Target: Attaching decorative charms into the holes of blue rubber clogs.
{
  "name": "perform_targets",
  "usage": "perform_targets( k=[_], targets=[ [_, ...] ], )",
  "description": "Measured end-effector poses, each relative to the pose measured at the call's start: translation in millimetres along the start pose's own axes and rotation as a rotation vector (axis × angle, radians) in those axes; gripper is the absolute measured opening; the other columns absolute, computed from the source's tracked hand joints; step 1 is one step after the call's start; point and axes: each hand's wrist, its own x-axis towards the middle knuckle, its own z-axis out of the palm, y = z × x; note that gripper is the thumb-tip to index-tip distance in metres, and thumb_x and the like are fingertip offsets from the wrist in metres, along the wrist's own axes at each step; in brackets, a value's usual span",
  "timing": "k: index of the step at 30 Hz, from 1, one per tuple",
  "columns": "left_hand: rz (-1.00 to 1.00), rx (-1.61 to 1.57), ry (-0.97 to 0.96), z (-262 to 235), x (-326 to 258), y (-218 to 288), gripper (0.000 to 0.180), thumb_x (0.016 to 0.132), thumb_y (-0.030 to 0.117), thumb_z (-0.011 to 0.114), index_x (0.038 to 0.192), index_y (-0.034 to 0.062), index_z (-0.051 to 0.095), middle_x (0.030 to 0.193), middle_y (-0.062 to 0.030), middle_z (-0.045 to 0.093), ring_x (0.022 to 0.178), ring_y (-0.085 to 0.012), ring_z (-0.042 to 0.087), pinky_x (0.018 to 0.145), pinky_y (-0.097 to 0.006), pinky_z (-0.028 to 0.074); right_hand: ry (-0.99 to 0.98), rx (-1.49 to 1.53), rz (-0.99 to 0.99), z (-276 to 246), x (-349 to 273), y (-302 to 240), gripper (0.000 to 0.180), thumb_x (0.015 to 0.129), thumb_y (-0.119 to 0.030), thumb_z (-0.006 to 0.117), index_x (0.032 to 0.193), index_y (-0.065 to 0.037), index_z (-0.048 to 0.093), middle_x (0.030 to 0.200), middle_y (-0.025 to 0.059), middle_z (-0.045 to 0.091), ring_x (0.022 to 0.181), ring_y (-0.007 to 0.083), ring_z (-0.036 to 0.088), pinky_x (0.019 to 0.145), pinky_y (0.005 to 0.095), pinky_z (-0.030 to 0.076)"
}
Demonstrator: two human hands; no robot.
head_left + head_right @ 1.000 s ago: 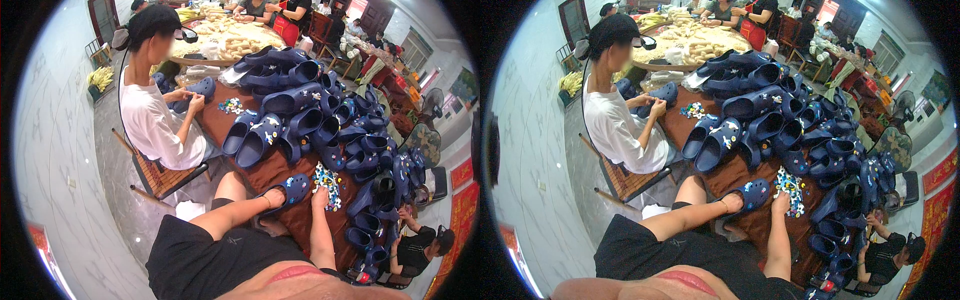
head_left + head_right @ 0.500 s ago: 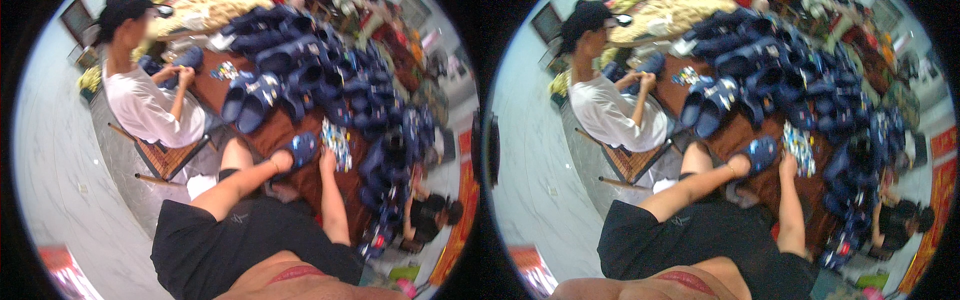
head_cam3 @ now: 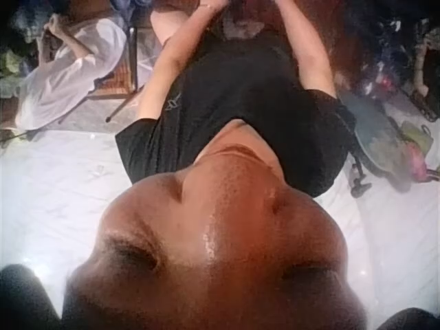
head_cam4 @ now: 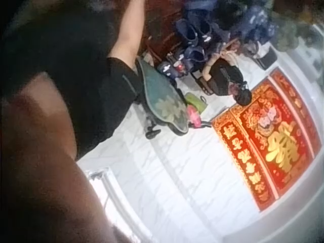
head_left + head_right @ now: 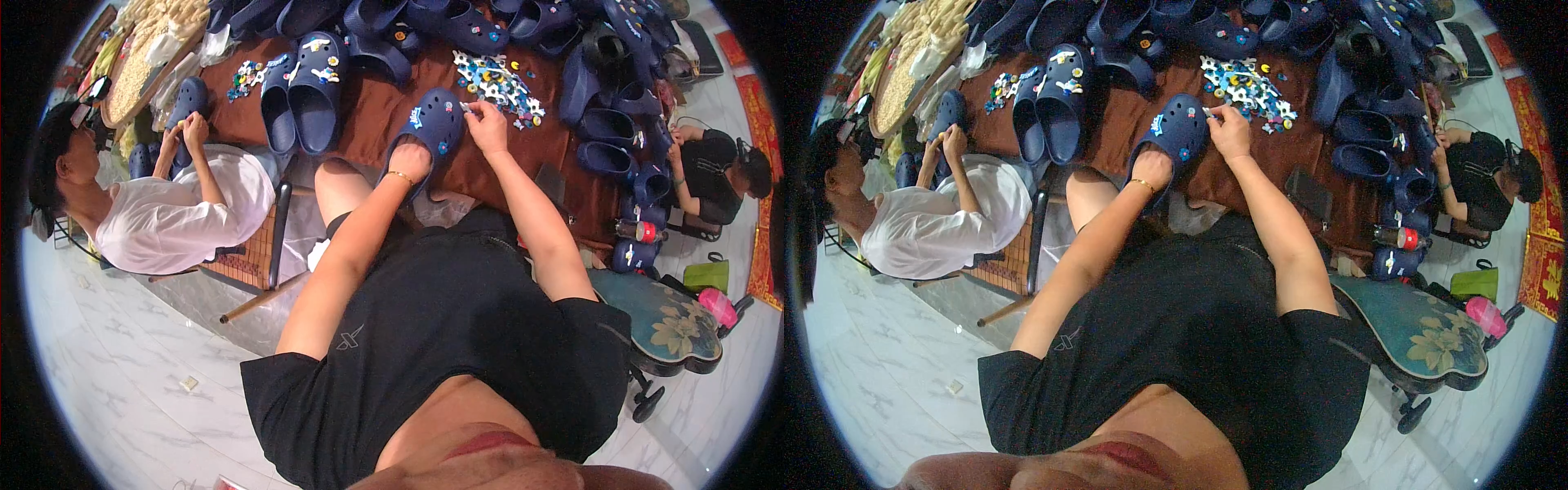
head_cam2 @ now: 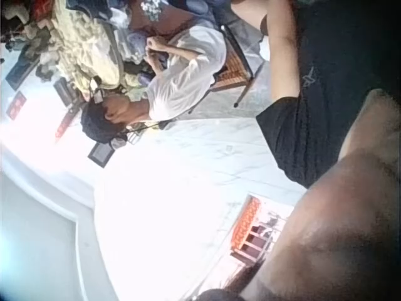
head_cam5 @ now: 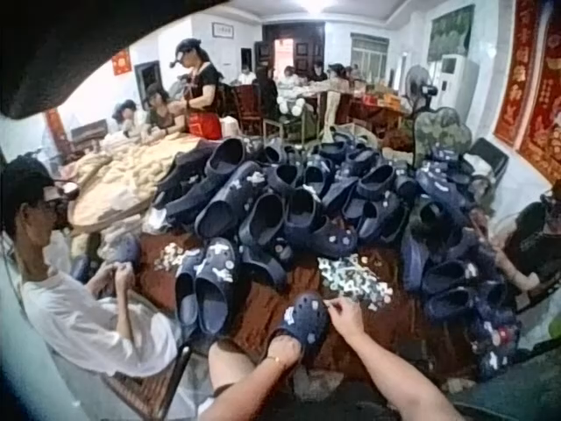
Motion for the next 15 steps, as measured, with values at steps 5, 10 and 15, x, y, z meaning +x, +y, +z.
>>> perform_targets(
  k=[5,10,15],
  targets=[
    [0.009,0.014,0.039,0.5,-2.6,3.1,0.022,0.071,0.017,0.048,0.063,0.0051,0.065,0.071,-0.017,0.063,0.069,-0.0293,0.063,0.065,-0.04,0.05,0.03,-0.062,-0.239,6.3,-37.8,-12.3,0.012,0.069,-0.009,0.062,0.08,-0.004,0.059,0.081,0.0125,0.057,0.079,0.0308,0.056,0.069,0.0394,0.045],
    [0.039,0.017,0.089,2.5,-3.8,0.4,0.021,0.07,0.016,0.049,0.061,0.0053,0.064,0.069,-0.0162,0.063,0.066,-0.0287,0.063,0.063,-0.039,0.05,0.038,-0.061,-0.292,5.1,-58.6,-23.9,0.016,0.07,-0.007,0.061,0.086,-0.004,0.061,0.083,0.0114,0.057,0.08,0.0294,0.056,0.072,0.0376,0.045],
    [0.041,0.014,0.028,3.4,-0.6,-2.0,0.021,0.071,0.015,0.048,0.059,0.0058,0.063,0.069,-0.0155,0.063,0.067,-0.0288,0.062,0.064,-0.039,0.049,0.01,-0.117,-0.338,4.1,-65.3,-28.7,0.022,0.071,-0.005,0.059,0.093,-0.003,0.062,0.088,0.011,0.056,0.082,0.028,0.054,0.073,0.036,0.045]
  ],
)
